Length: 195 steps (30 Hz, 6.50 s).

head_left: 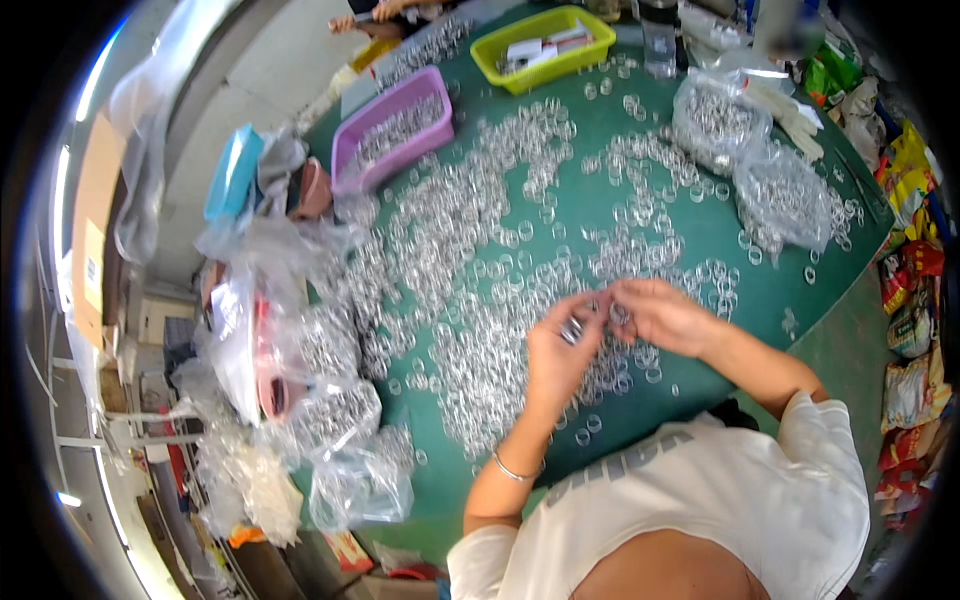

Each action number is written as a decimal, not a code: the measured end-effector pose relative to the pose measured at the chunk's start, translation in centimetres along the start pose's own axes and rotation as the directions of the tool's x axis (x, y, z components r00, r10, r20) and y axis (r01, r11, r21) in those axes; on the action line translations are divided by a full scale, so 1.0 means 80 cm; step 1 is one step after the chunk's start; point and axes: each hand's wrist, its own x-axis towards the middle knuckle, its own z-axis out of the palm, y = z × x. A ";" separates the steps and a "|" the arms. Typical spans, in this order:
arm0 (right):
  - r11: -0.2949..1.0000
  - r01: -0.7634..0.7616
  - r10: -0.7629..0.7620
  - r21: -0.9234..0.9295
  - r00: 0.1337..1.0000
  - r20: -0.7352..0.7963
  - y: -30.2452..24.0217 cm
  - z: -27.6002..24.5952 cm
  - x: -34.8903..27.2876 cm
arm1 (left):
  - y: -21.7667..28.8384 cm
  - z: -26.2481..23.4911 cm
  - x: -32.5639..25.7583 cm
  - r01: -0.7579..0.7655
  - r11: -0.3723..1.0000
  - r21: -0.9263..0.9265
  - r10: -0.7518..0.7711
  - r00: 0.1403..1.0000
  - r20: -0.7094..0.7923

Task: The person sorts metal rings on a green table by hand, picking them up from a large pile and placing them into individual plastic bags.

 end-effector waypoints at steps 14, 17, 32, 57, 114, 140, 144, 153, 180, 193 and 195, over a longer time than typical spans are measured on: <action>0.857 -0.376 0.358 0.351 0.926 0.119 0.060 0.078 0.022 | -0.042 -0.049 -0.154 0.255 0.920 -0.299 -0.346 0.885 -0.310; 0.830 -0.483 0.489 0.278 0.871 0.054 0.083 0.100 0.028 | -0.050 -0.064 -0.185 0.225 0.928 -0.297 -0.334 0.853 -0.400; 0.682 -0.604 0.710 -0.412 0.682 0.175 0.157 0.277 0.093 | -0.130 -0.165 -0.307 0.234 0.965 -0.119 -0.177 0.245 -0.953; 0.689 0.507 0.174 -0.519 0.578 0.797 0.224 0.525 0.278 | -0.187 -0.186 -0.306 0.541 0.813 0.217 0.187 0.112 -0.976; -0.473 0.575 0.031 -0.668 0.768 0.640 0.189 0.140 0.084 | -0.110 -0.154 -0.232 -0.180 -0.016 -0.983 -0.586 0.799 -0.137; 0.444 0.168 0.260 -0.880 0.916 0.306 0.122 0.202 0.172 | -0.104 -0.134 -0.178 -0.064 -0.023 -0.998 -0.713 0.700 -0.028; -0.076 0.637 -0.094 -0.767 0.762 0.641 0.161 0.173 0.233 | -0.101 -0.147 -0.172 -0.076 0.071 -0.995 -0.686 0.720 -0.104; -0.161 0.685 0.058 -0.710 0.725 0.686 0.146 0.157 0.238 | -0.109 -0.174 -0.174 -0.145 0.176 -0.974 -0.720 0.655 -0.228; -0.177 0.603 -0.064 -0.778 0.782 0.620 0.162 0.186 0.235 | -0.113 -0.161 -0.189 -0.249 0.246 -0.937 -0.720 0.601 -0.348; 0.065 0.613 -0.012 -0.788 0.790 0.613 0.130 0.184 0.202 | -0.111 -0.148 -0.191 -0.022 -0.005 -1.000 -0.617 0.787 -0.015; -0.093 0.699 -0.074 -0.709 0.706 0.705 0.151 0.175 0.208 | -0.110 -0.143 -0.194 -0.007 -0.020 -1.000 -0.651 0.759 0.008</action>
